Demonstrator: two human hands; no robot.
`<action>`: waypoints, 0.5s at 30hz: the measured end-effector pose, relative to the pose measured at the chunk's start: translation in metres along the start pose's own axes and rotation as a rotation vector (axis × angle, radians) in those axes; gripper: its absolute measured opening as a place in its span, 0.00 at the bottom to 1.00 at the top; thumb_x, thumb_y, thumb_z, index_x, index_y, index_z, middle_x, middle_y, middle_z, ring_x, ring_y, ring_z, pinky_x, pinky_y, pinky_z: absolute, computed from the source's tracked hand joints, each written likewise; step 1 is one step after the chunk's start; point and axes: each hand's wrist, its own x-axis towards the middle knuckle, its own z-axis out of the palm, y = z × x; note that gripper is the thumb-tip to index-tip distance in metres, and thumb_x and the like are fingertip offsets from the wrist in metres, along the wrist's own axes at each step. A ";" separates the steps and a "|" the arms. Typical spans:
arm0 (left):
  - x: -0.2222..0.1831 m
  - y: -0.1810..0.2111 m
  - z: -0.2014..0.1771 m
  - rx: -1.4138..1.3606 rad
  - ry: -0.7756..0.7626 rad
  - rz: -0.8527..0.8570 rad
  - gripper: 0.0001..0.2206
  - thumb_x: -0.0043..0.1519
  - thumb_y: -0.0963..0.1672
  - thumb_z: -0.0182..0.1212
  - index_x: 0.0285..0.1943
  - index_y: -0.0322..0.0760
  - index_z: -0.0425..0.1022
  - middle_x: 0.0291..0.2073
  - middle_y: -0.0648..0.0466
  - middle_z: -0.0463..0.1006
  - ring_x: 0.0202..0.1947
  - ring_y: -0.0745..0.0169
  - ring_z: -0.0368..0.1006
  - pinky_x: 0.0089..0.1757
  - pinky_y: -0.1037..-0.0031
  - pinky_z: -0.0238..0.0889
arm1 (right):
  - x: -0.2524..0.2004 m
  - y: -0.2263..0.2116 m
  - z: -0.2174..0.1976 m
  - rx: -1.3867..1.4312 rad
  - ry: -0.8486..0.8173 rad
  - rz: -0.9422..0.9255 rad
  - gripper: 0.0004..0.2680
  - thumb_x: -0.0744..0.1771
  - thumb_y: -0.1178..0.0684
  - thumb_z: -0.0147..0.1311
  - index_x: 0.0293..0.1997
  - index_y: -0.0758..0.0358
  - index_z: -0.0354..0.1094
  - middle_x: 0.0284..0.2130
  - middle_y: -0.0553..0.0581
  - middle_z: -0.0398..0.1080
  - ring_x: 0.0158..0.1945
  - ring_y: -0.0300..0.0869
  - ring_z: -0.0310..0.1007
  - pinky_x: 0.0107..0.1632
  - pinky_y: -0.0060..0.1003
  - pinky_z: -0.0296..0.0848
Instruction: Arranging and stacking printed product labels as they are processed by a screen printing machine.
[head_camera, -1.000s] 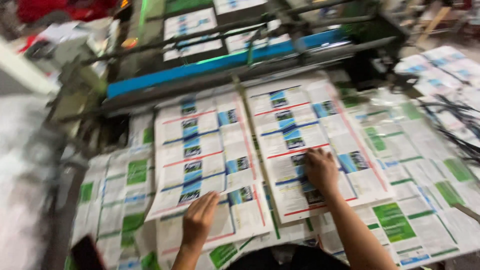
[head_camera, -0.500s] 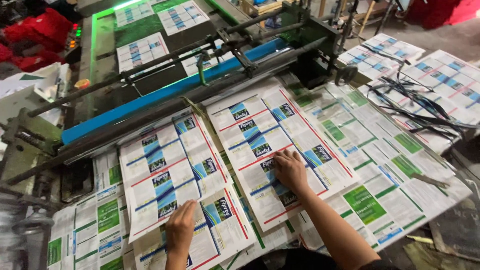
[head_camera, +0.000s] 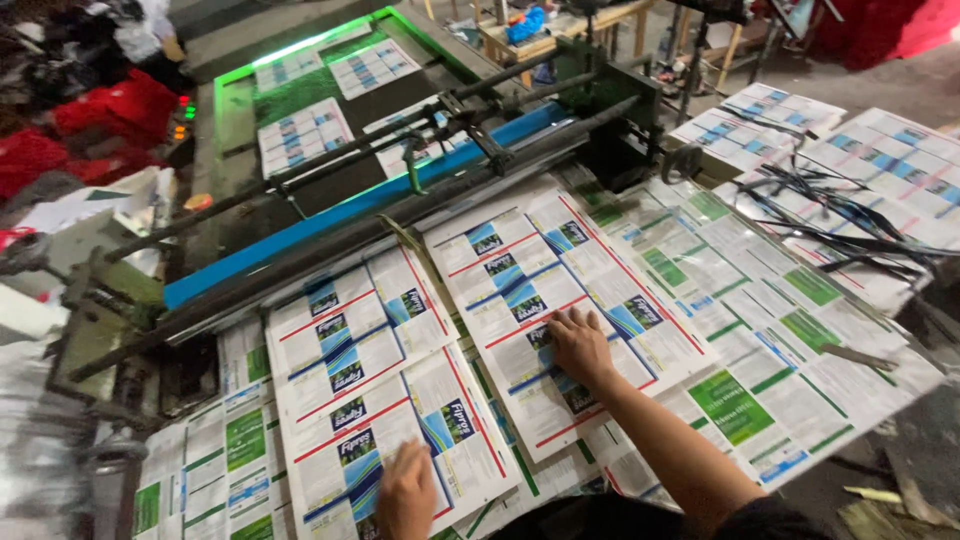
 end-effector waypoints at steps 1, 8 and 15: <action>-0.016 -0.013 0.014 0.007 -0.064 0.012 0.12 0.66 0.46 0.55 0.50 0.38 0.83 0.58 0.48 0.79 0.63 0.43 0.72 0.61 0.48 0.60 | 0.001 0.000 0.001 -0.060 -0.054 -0.013 0.13 0.63 0.56 0.58 0.53 0.59 0.73 0.57 0.56 0.71 0.61 0.51 0.67 0.61 0.54 0.65; -0.074 -0.037 0.036 0.072 -0.479 -0.227 0.16 0.64 0.52 0.61 0.59 0.50 0.82 0.65 0.53 0.71 0.73 0.49 0.55 0.68 0.35 0.36 | -0.047 0.002 -0.023 0.014 -0.515 -0.064 0.09 0.67 0.48 0.60 0.51 0.52 0.73 0.63 0.53 0.67 0.68 0.54 0.61 0.62 0.58 0.67; -0.076 -0.008 -0.006 0.021 -0.349 -0.030 0.23 0.55 0.52 0.70 0.58 0.43 0.81 0.67 0.45 0.70 0.68 0.42 0.58 0.60 0.33 0.46 | -0.079 -0.015 -0.096 0.056 -0.639 -0.123 0.26 0.57 0.45 0.71 0.62 0.51 0.70 0.66 0.53 0.63 0.70 0.56 0.56 0.63 0.53 0.64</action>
